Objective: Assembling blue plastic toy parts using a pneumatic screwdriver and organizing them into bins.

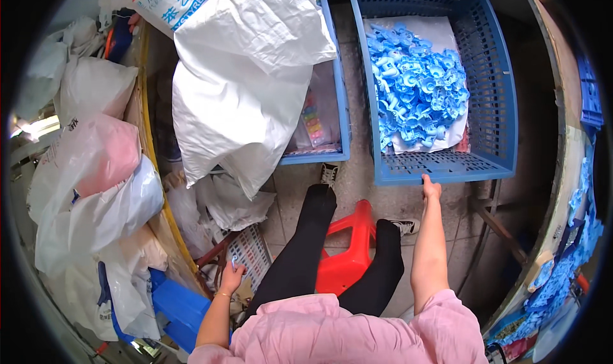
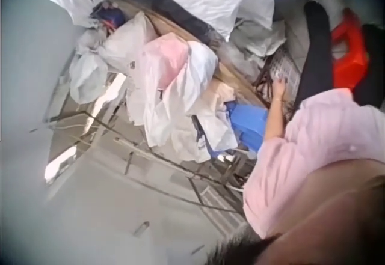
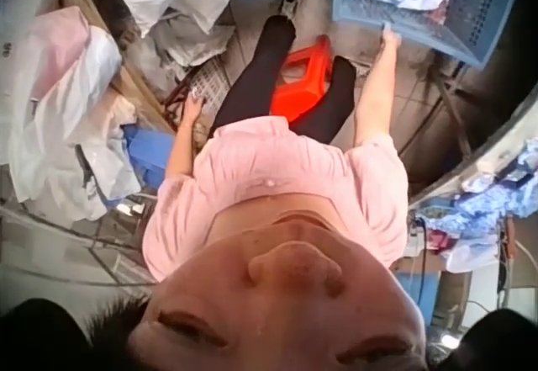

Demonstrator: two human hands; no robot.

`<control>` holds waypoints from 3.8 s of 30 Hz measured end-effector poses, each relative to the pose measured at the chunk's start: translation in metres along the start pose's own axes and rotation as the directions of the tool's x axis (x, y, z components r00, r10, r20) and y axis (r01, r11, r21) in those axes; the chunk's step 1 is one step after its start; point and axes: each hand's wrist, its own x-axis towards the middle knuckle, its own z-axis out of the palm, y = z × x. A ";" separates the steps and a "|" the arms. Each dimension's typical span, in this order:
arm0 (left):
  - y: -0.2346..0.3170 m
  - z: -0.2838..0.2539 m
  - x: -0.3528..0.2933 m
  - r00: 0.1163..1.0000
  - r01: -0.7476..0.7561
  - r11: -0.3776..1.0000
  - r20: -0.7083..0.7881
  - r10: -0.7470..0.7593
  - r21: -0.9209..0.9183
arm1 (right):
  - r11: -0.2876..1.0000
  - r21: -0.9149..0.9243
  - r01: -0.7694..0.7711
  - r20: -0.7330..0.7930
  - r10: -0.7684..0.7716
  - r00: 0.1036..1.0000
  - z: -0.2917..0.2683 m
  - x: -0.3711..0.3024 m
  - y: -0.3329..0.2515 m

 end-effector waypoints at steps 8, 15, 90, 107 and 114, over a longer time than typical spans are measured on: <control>-0.012 0.043 -0.009 0.998 0.015 0.994 0.054 -0.022 0.110 | 0.938 -0.327 0.117 -0.183 -0.184 0.966 -0.072 0.033 0.088; 0.050 0.039 0.045 0.991 -0.013 0.991 0.135 -0.005 0.133 | 0.828 -0.552 -0.093 -0.183 -0.012 0.983 -0.107 0.029 0.051; 0.560 0.205 0.470 0.698 0.026 0.630 0.466 0.544 -0.776 | 0.881 0.004 0.472 -0.052 -0.472 0.880 0.188 -0.024 -0.451; 0.395 0.160 0.466 0.821 0.397 0.562 0.555 0.136 -0.725 | 0.935 0.240 0.261 -0.077 -0.250 0.965 0.205 -0.083 -0.469; 0.394 0.164 0.458 0.766 0.417 0.613 0.623 0.161 -0.671 | 0.936 0.283 0.207 -0.072 -0.195 0.978 0.174 -0.149 -0.454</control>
